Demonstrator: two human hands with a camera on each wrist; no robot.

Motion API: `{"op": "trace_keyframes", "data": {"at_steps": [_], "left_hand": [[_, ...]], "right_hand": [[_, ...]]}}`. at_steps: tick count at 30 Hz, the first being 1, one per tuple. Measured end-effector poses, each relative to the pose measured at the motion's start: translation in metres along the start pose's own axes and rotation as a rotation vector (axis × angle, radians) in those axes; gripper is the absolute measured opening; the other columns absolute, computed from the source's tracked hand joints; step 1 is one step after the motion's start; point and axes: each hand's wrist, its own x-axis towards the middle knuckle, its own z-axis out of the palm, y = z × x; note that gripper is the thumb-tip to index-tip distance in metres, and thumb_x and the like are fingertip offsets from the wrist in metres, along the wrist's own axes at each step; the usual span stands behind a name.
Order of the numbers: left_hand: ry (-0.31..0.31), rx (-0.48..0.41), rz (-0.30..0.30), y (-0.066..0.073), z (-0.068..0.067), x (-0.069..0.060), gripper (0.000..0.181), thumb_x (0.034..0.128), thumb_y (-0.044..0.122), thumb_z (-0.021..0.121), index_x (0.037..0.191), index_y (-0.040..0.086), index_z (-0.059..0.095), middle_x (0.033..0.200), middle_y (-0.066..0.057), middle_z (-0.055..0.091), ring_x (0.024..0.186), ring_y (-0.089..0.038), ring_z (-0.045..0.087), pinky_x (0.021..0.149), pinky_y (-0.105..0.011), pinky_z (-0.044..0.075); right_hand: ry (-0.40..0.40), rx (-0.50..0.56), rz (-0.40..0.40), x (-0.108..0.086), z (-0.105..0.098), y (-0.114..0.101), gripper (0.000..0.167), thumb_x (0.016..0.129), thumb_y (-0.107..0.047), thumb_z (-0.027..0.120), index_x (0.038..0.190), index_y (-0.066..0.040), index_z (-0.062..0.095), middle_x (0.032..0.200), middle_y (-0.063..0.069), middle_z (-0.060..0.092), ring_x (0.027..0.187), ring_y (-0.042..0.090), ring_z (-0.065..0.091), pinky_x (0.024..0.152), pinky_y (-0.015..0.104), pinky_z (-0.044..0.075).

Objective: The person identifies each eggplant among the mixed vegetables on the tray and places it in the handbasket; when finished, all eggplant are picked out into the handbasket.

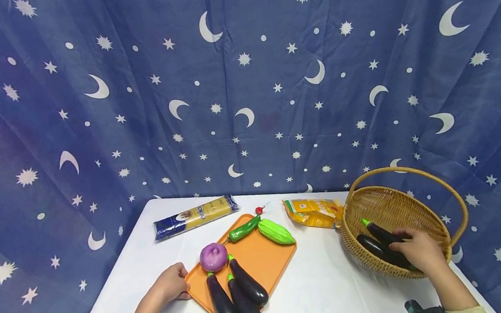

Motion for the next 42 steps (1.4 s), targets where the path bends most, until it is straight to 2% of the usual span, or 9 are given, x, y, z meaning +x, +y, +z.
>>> {"op": "trace_keyframes", "data": {"at_steps": [3, 6, 10, 15, 18, 24, 29, 34, 42], "left_hand": [[0.000, -0.007, 0.000, -0.001, 0.000, 0.000, 0.021, 0.0786, -0.013, 0.065, 0.091, -0.001, 0.054, 0.083, -0.013, 0.055, 0.062, -0.019, 0.061, 0.057, -0.028, 0.059], [0.003, -0.015, -0.003, -0.002, 0.000, -0.001, 0.021, 0.0788, -0.013, 0.065, 0.091, -0.001, 0.053, 0.083, -0.014, 0.054, 0.061, -0.019, 0.061, 0.057, -0.028, 0.059], [0.004, -0.018, -0.005, -0.003, -0.001, -0.002, 0.020, 0.0787, -0.013, 0.064, 0.091, 0.000, 0.054, 0.083, -0.014, 0.054, 0.062, -0.019, 0.061, 0.057, -0.028, 0.059], [0.006, -0.022, -0.005, -0.003, -0.001, -0.003, 0.020, 0.0786, -0.013, 0.064, 0.091, 0.000, 0.054, 0.083, -0.013, 0.054, 0.062, -0.019, 0.061, 0.056, -0.029, 0.059], [0.005, -0.015, -0.010, -0.003, -0.001, -0.002, 0.020, 0.0785, -0.012, 0.064, 0.091, 0.000, 0.054, 0.083, -0.013, 0.055, 0.062, -0.019, 0.061, 0.056, -0.028, 0.059], [0.002, 0.001, -0.033, -0.002, -0.002, -0.001, 0.020, 0.0792, -0.011, 0.065, 0.092, 0.001, 0.055, 0.084, -0.013, 0.056, 0.063, -0.019, 0.061, 0.056, -0.027, 0.059], [0.004, 0.008, -0.021, -0.002, -0.001, -0.001, 0.020, 0.0794, -0.011, 0.065, 0.092, 0.001, 0.055, 0.083, -0.013, 0.055, 0.062, -0.019, 0.061, 0.056, -0.027, 0.059], [0.007, 0.021, -0.007, -0.001, -0.001, -0.001, 0.019, 0.0794, -0.011, 0.065, 0.092, 0.001, 0.055, 0.083, -0.012, 0.056, 0.062, -0.018, 0.061, 0.056, -0.027, 0.058], [0.008, 0.014, -0.020, -0.002, 0.001, 0.000, 0.020, 0.0795, -0.011, 0.065, 0.091, 0.001, 0.054, 0.083, -0.013, 0.055, 0.062, -0.018, 0.061, 0.056, -0.026, 0.058]], "right_hand": [[-0.021, -0.010, -0.008, -0.001, 0.001, -0.001, 0.056, 0.085, -0.026, 0.074, 0.126, 0.008, 0.058, 0.122, 0.039, 0.056, 0.105, 0.055, 0.055, 0.080, 0.065, 0.047], [-0.030, -0.011, -0.006, -0.002, 0.002, -0.001, 0.056, 0.085, -0.026, 0.074, 0.126, 0.009, 0.057, 0.123, 0.039, 0.055, 0.105, 0.055, 0.054, 0.079, 0.064, 0.048], [-0.015, -0.003, -0.003, -0.001, 0.002, -0.002, 0.057, 0.086, -0.026, 0.073, 0.128, 0.009, 0.056, 0.123, 0.040, 0.054, 0.102, 0.052, 0.057, 0.076, 0.057, 0.051], [0.022, 0.022, -0.019, -0.001, 0.001, -0.009, 0.060, 0.090, -0.028, 0.072, 0.132, 0.010, 0.053, 0.130, 0.038, 0.053, 0.111, 0.055, 0.054, 0.083, 0.062, 0.050], [0.061, 0.045, -0.035, -0.003, 0.000, -0.020, 0.061, 0.092, -0.029, 0.071, 0.135, 0.008, 0.051, 0.134, 0.035, 0.053, 0.116, 0.054, 0.052, 0.087, 0.064, 0.048], [0.128, 0.142, -0.094, -0.009, -0.002, -0.052, 0.062, 0.094, -0.036, 0.069, 0.138, 0.004, 0.052, 0.134, 0.030, 0.055, 0.118, 0.049, 0.055, 0.087, 0.058, 0.052], [0.107, 0.212, -0.150, -0.009, -0.003, -0.076, 0.063, 0.095, -0.041, 0.067, 0.139, 0.001, 0.052, 0.132, 0.028, 0.058, 0.117, 0.044, 0.057, 0.085, 0.052, 0.055], [0.095, 0.246, -0.215, -0.007, -0.001, -0.092, 0.056, 0.096, -0.032, 0.066, 0.139, 0.001, 0.053, 0.133, 0.027, 0.058, 0.119, 0.043, 0.057, 0.087, 0.050, 0.055], [0.055, 0.296, -0.213, -0.007, 0.008, -0.114, 0.054, 0.096, -0.028, 0.067, 0.140, 0.000, 0.053, 0.133, 0.025, 0.058, 0.121, 0.041, 0.056, 0.091, 0.054, 0.054]]}}
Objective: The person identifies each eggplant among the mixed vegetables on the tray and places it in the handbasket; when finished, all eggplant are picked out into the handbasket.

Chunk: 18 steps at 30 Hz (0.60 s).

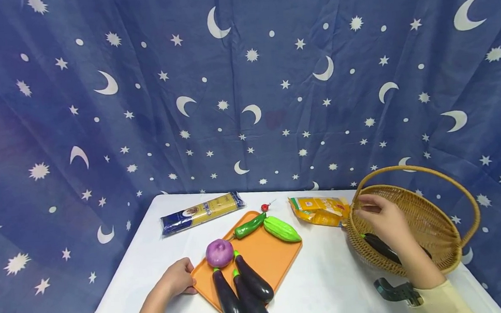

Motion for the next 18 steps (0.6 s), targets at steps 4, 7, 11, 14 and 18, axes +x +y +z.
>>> {"op": "trace_keyframes", "data": {"at_steps": [4, 7, 11, 14, 18], "left_hand": [[0.004, -0.014, 0.038, 0.001, 0.000, -0.001, 0.021, 0.0777, -0.013, 0.063, 0.090, 0.001, 0.053, 0.081, -0.013, 0.055, 0.060, -0.017, 0.061, 0.055, -0.027, 0.058], [-0.002, -0.020, 0.049, 0.001, 0.000, -0.002, 0.021, 0.0773, -0.014, 0.063, 0.089, 0.000, 0.052, 0.080, -0.014, 0.054, 0.059, -0.017, 0.062, 0.054, -0.027, 0.059], [-0.002, -0.017, 0.041, -0.001, 0.000, -0.002, 0.022, 0.0774, -0.015, 0.064, 0.089, 0.000, 0.052, 0.081, -0.014, 0.054, 0.059, -0.017, 0.062, 0.055, -0.027, 0.059], [0.000, -0.013, 0.039, -0.001, -0.001, -0.002, 0.022, 0.0770, -0.015, 0.064, 0.089, 0.000, 0.052, 0.081, -0.014, 0.055, 0.059, -0.018, 0.062, 0.055, -0.027, 0.059], [-0.001, -0.014, 0.042, 0.000, -0.001, -0.001, 0.022, 0.0773, -0.014, 0.064, 0.089, 0.001, 0.053, 0.081, -0.013, 0.055, 0.060, -0.017, 0.062, 0.055, -0.026, 0.059]], "right_hand": [[-0.017, 0.014, -0.001, 0.003, 0.008, -0.008, 0.051, 0.095, -0.024, 0.067, 0.138, 0.000, 0.054, 0.133, 0.024, 0.058, 0.120, 0.040, 0.056, 0.092, 0.052, 0.055], [-0.034, 0.023, 0.006, 0.005, 0.016, -0.013, 0.051, 0.093, -0.022, 0.069, 0.137, 0.000, 0.055, 0.131, 0.023, 0.059, 0.118, 0.038, 0.057, 0.090, 0.048, 0.057], [-0.049, 0.056, 0.020, 0.006, 0.028, -0.019, 0.050, 0.092, -0.020, 0.071, 0.135, -0.001, 0.056, 0.130, 0.022, 0.060, 0.117, 0.037, 0.059, 0.086, 0.042, 0.059], [-0.055, 0.066, 0.008, 0.007, 0.037, -0.023, 0.047, 0.091, -0.019, 0.072, 0.133, -0.002, 0.058, 0.130, 0.022, 0.060, 0.116, 0.037, 0.060, 0.085, 0.039, 0.060], [-0.071, 0.078, -0.015, 0.007, 0.049, -0.028, 0.047, 0.090, -0.018, 0.074, 0.132, -0.002, 0.060, 0.129, 0.020, 0.060, 0.115, 0.036, 0.060, 0.083, 0.038, 0.060]]}}
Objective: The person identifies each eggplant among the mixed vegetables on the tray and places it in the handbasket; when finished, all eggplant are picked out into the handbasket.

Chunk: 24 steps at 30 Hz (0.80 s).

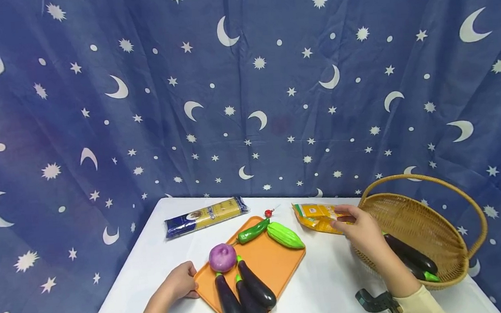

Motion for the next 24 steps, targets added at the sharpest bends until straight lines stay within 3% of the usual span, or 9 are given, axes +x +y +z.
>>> {"op": "trace_keyframes", "data": {"at_steps": [11, 24], "left_hand": [[-0.006, -0.033, 0.010, -0.004, 0.007, 0.000, 0.023, 0.0769, -0.017, 0.063, 0.089, 0.000, 0.052, 0.081, -0.014, 0.055, 0.059, -0.018, 0.063, 0.055, -0.028, 0.060], [0.016, -0.044, 0.010, -0.003, 0.002, 0.000, 0.023, 0.0773, -0.017, 0.063, 0.089, 0.000, 0.052, 0.081, -0.014, 0.055, 0.059, -0.018, 0.063, 0.055, -0.028, 0.060]], "right_hand": [[-0.043, 0.016, -0.007, -0.006, 0.038, -0.004, 0.044, 0.089, -0.017, 0.074, 0.129, -0.005, 0.063, 0.125, 0.015, 0.065, 0.114, 0.034, 0.061, 0.088, 0.045, 0.058], [-0.049, 0.040, -0.026, -0.007, 0.068, -0.013, 0.043, 0.086, -0.019, 0.077, 0.126, -0.007, 0.066, 0.121, 0.011, 0.067, 0.114, 0.034, 0.063, 0.086, 0.044, 0.059]]}}
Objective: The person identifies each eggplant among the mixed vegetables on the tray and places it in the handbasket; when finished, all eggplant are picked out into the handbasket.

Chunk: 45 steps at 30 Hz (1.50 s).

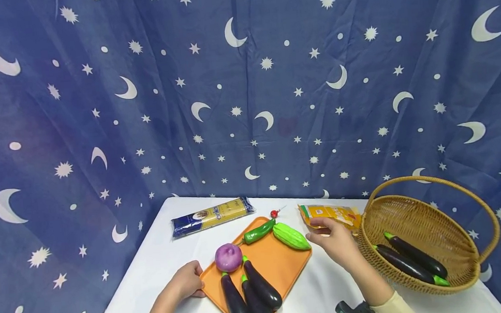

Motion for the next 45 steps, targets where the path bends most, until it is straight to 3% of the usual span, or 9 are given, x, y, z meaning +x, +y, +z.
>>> {"op": "trace_keyframes", "data": {"at_steps": [6, 19, 32, 45], "left_hand": [[0.009, -0.007, 0.001, 0.001, 0.001, -0.002, 0.023, 0.0773, -0.017, 0.061, 0.089, 0.000, 0.051, 0.080, -0.014, 0.054, 0.058, -0.018, 0.063, 0.054, -0.028, 0.059], [0.008, -0.002, -0.003, 0.002, 0.000, -0.003, 0.023, 0.0782, -0.017, 0.062, 0.090, 0.000, 0.052, 0.080, -0.014, 0.053, 0.058, -0.018, 0.063, 0.054, -0.028, 0.059], [0.010, 0.021, 0.001, 0.002, -0.001, -0.003, 0.022, 0.0782, -0.015, 0.062, 0.090, 0.000, 0.052, 0.080, -0.014, 0.054, 0.058, -0.018, 0.063, 0.054, -0.027, 0.059], [0.006, 0.015, -0.003, 0.004, -0.001, -0.003, 0.022, 0.0793, -0.016, 0.062, 0.090, 0.000, 0.051, 0.080, -0.014, 0.054, 0.060, -0.019, 0.064, 0.055, -0.028, 0.059]], "right_hand": [[-0.005, -0.007, 0.000, -0.002, 0.010, 0.002, 0.042, 0.085, -0.020, 0.079, 0.124, -0.009, 0.067, 0.119, 0.005, 0.069, 0.109, 0.027, 0.065, 0.085, 0.042, 0.059], [-0.036, 0.017, 0.033, -0.006, 0.036, -0.004, 0.038, 0.084, -0.017, 0.080, 0.119, -0.010, 0.069, 0.117, 0.006, 0.068, 0.107, 0.026, 0.065, 0.082, 0.039, 0.060], [-0.148, 0.092, 0.046, -0.011, 0.054, -0.006, 0.042, 0.082, -0.020, 0.084, 0.119, -0.009, 0.068, 0.118, 0.008, 0.068, 0.100, 0.022, 0.068, 0.082, 0.040, 0.061], [-0.194, 0.074, 0.056, -0.014, 0.069, -0.007, 0.046, 0.080, -0.025, 0.085, 0.120, -0.010, 0.068, 0.120, 0.007, 0.068, 0.106, 0.024, 0.065, 0.085, 0.042, 0.060]]}}
